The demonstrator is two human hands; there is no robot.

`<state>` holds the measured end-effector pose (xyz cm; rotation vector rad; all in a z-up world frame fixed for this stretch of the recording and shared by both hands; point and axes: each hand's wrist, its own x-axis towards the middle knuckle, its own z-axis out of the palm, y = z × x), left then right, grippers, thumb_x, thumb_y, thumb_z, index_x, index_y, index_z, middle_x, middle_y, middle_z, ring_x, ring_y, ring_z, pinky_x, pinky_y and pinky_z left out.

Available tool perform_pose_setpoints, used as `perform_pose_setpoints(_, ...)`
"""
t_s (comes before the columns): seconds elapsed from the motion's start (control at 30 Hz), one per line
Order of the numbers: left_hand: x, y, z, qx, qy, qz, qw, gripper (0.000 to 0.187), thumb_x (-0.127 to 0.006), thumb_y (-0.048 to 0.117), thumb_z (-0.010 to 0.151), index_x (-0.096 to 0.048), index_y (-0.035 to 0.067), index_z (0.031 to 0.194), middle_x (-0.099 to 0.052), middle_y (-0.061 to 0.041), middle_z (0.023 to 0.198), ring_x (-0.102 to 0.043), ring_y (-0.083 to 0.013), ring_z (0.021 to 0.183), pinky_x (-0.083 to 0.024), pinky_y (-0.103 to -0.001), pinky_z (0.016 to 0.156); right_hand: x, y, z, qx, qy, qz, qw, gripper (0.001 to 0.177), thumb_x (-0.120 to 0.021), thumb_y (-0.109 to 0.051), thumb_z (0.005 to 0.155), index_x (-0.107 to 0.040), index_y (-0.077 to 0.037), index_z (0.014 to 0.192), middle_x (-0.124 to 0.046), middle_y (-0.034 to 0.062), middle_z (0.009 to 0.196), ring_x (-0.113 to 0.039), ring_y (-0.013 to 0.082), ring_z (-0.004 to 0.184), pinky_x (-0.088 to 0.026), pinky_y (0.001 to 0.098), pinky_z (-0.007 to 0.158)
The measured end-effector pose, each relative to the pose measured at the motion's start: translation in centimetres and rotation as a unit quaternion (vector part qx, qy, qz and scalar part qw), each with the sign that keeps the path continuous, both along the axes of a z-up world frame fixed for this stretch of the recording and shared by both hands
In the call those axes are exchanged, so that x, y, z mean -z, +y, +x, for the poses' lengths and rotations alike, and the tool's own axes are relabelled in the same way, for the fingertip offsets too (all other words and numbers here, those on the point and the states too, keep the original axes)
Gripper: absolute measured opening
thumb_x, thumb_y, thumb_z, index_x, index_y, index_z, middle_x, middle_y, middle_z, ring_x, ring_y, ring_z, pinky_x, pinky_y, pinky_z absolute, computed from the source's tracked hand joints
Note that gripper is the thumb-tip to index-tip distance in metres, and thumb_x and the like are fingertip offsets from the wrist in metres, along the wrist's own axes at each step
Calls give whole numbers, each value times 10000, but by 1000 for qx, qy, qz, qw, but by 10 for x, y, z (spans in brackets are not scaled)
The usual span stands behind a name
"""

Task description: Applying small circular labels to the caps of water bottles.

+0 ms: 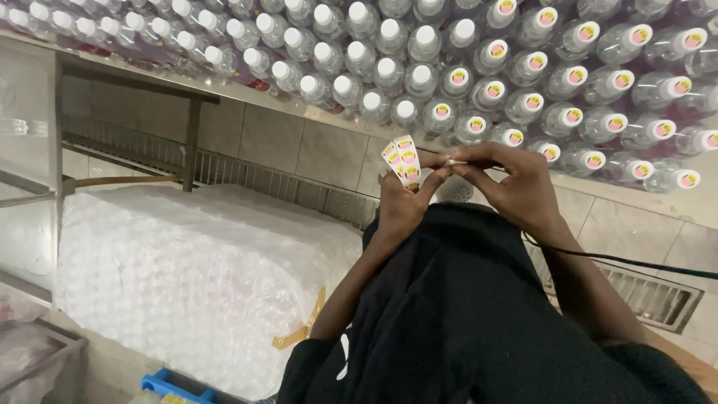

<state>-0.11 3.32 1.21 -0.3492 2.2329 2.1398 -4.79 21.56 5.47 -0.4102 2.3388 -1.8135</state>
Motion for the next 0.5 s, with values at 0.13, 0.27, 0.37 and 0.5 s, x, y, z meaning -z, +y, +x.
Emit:
perform_pose_setpoints(0.13, -10, 3, -7, -9, 22, -22, 999, 251, -884, 245, 965, -830, 50, 1113, -823, -139, 1010, -791, -228, 1056, -608, -437, 988, -6, -5, 5, 18, 98, 49, 994, 215, -889, 48, 947, -863, -40, 1141, -812, 167, 1002, -807, 310, 865, -656, 414, 817)
perform_pose_setpoints(0.27, -6, 5, -5, 2, -2, -35, 999, 390, -866, 347, 967, -797, 5, 1141, -806, -170, 1034, -772, -310, 1138, -564, -595, 1015, 1, -2, 9, 34, 155, 75, 984, 201, -891, 27, 968, -875, -90, 1130, -806, 98, 1095, -804, 278, 920, -653, 386, 828)
perform_pose_setpoints(0.37, 15, 6, -2, 4, -8, -24, 1000, 333, -880, 390, 962, -816, 90, 1093, -813, -96, 1018, -781, -247, 1121, -570, -535, 1025, 3, 2, 10, 43, 163, 84, 982, 179, -909, -7, 967, -871, -92, 1120, -792, 83, 1109, -799, 274, 943, -657, 381, 836)
perform_pose_setpoints(0.5, 20, 4, -3, 4, 18, -35, 999, 292, -863, 371, 981, -810, 86, 1014, -786, -91, 867, -748, -143, 835, -594, -343, 801, 4, 5, 10, 26, 177, 35, 983, 158, -879, 55, 958, -854, -43, 1080, -794, 144, 1104, -798, 351, 987, -642, 445, 885)
